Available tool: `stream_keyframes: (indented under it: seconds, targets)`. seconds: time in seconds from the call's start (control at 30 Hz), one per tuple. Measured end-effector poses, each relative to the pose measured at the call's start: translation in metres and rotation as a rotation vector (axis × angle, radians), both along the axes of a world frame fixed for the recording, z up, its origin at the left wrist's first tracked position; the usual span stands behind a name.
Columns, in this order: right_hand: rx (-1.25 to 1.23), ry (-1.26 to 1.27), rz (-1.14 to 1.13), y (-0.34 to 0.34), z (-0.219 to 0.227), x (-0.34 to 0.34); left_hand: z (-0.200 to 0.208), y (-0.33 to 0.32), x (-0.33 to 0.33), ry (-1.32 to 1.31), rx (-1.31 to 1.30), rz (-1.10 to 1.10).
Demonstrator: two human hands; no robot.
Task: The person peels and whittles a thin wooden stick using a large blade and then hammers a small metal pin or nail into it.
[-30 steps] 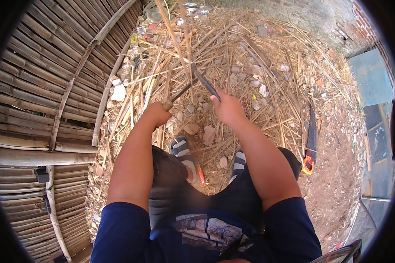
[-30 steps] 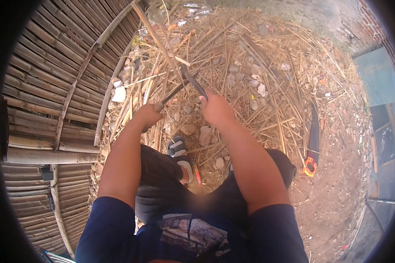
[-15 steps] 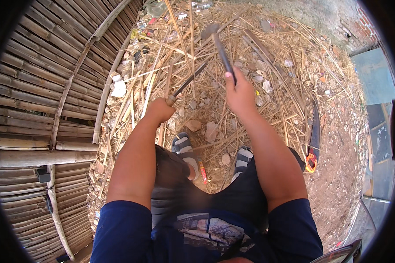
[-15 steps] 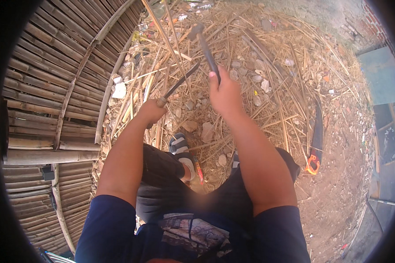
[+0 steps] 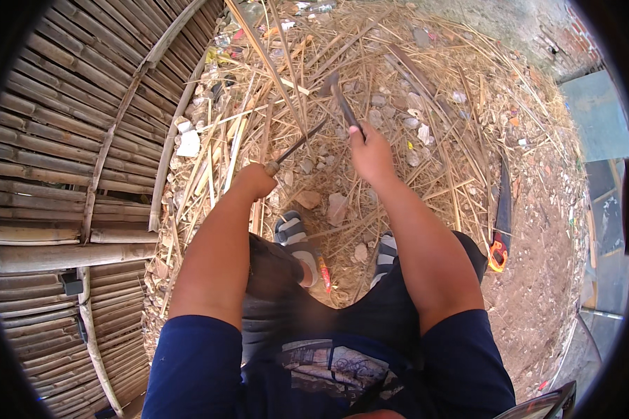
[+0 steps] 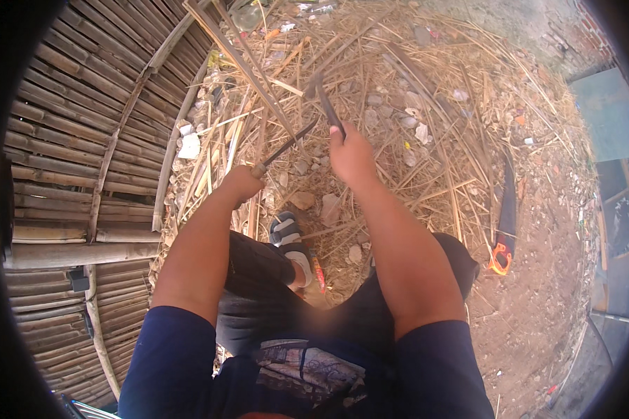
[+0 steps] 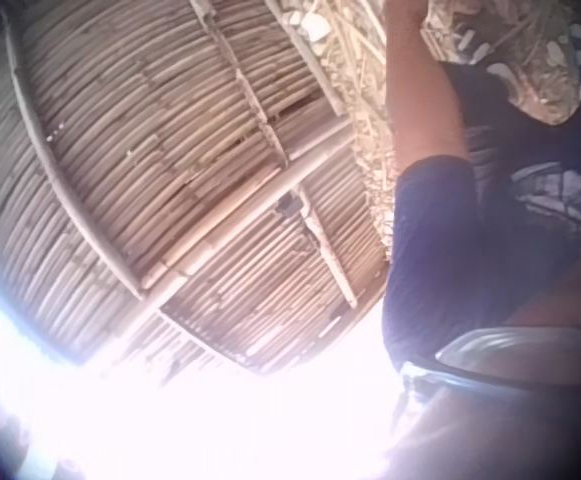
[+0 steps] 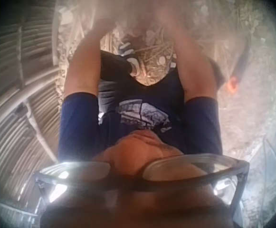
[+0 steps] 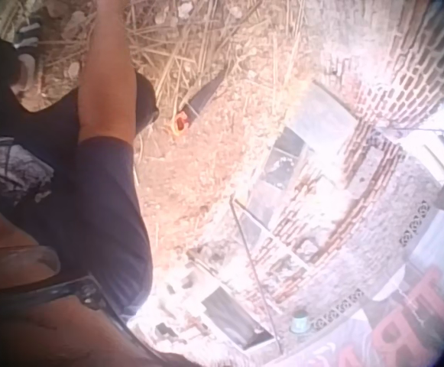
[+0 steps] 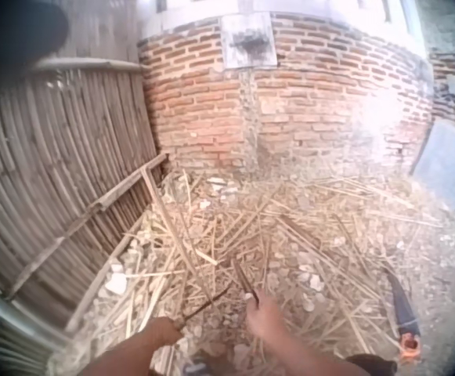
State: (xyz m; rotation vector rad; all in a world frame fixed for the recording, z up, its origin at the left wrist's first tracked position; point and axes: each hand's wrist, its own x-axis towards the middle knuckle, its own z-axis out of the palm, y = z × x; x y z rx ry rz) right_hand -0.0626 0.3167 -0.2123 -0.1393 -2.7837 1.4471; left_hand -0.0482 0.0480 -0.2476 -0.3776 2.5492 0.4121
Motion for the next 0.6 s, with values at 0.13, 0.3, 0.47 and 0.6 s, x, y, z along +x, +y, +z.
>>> stream_keyframes:
  seconds: [0.13,0.3,0.47,0.6]
  targets:
    - [-0.126,0.217,-0.122,0.002,-0.007,-0.008,0.003,-0.002,-0.025,-0.057,0.06,0.027]
    - [-0.153,0.262,-0.116,-0.001,-0.007,-0.007,-0.011,-0.005,-0.036,-0.054,0.081,0.054]
    - [-0.154,0.218,-0.105,-0.006,-0.018,-0.014,-0.026,-0.003,-0.041,-0.004,0.134,0.093]
    - [0.091,-0.021,0.071,-0.014,-0.05,-0.011,-0.037,-0.007,-0.042,-0.019,0.192,0.155]
